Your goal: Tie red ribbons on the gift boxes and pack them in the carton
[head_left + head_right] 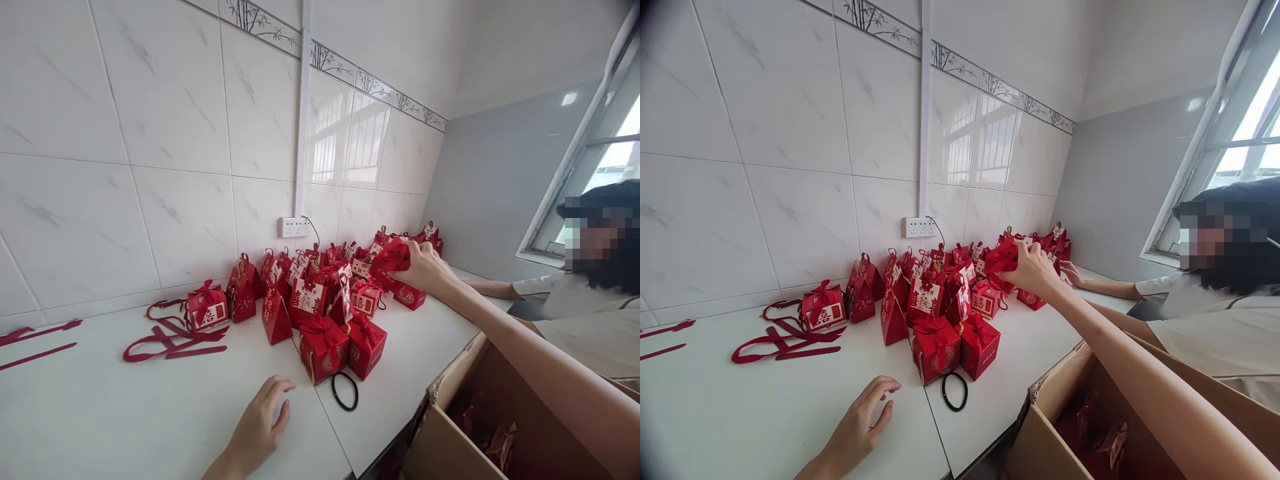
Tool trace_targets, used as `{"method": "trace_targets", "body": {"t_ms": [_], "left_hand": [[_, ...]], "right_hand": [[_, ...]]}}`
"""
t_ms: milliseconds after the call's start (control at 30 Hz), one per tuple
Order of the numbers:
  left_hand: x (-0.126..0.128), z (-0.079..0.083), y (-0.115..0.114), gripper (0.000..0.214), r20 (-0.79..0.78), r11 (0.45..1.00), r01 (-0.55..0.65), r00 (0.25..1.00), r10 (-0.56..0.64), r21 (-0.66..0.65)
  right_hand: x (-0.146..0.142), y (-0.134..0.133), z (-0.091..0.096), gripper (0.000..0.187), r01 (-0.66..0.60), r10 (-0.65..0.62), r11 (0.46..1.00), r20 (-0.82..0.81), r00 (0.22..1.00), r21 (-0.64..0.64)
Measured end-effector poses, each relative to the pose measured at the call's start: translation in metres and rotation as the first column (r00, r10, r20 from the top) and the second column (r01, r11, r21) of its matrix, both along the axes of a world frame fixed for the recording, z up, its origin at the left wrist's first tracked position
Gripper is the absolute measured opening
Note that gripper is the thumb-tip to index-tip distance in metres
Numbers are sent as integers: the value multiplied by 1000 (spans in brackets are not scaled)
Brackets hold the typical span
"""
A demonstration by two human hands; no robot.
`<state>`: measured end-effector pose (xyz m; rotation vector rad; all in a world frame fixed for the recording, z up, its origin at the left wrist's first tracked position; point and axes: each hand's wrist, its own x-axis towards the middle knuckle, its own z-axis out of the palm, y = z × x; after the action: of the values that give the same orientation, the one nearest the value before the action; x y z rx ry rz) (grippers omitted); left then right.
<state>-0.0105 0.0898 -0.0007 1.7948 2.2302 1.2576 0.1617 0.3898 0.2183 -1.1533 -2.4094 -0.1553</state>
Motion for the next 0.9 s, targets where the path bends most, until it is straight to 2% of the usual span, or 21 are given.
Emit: {"method": "trace_targets", "body": {"t_ms": [67,167,233,300,367,400,467,533,600,667,733,800,900], "left_hand": [[-1,-1,-1,29,25,997,-48,999,47,57],[-11,2,-4,43,29,968,-71,997,66,240],[-24,6,-10,54,48,917,-106,994,94,386],[-38,10,-20,62,138,856,-203,978,155,476],[-52,13,-36,62,249,826,-300,947,200,477],[-57,13,-45,60,291,830,-326,934,208,453],[-67,13,-63,57,365,851,-335,913,185,406],[-73,12,-78,56,459,865,-326,879,129,381],[-80,12,-87,48,546,866,-338,833,93,369],[-86,11,-90,40,596,854,-382,796,109,353],[-92,11,-89,38,624,834,-425,770,130,351],[-95,11,-88,41,653,829,-432,749,110,355],[-96,9,-85,46,673,848,-378,739,35,372]], "right_hand": [[-14,-51,8,79,-155,155,988,-48,987,-9],[-43,-124,2,78,-369,367,927,-42,929,-69],[-67,-163,-13,77,-481,478,870,-48,877,-107],[-94,-192,-31,74,-530,526,838,-63,848,-128],[-123,-214,-53,72,-537,529,832,-90,844,-139],[-137,-223,-64,72,-540,528,828,-112,842,-151],[-161,-238,-90,71,-559,530,804,-183,828,-202],[-179,-250,-121,66,-613,544,731,-286,789,-300],[-191,-258,-155,54,-713,567,586,-435,700,-384],[-197,-260,-187,45,-835,582,439,-603,546,-333],[-198,-256,-209,45,-904,603,341,-678,421,-258],[-196,-250,-219,44,-922,595,312,-709,379,-232],[-192,-240,-214,36,-920,466,301,-803,372,-252]]}}
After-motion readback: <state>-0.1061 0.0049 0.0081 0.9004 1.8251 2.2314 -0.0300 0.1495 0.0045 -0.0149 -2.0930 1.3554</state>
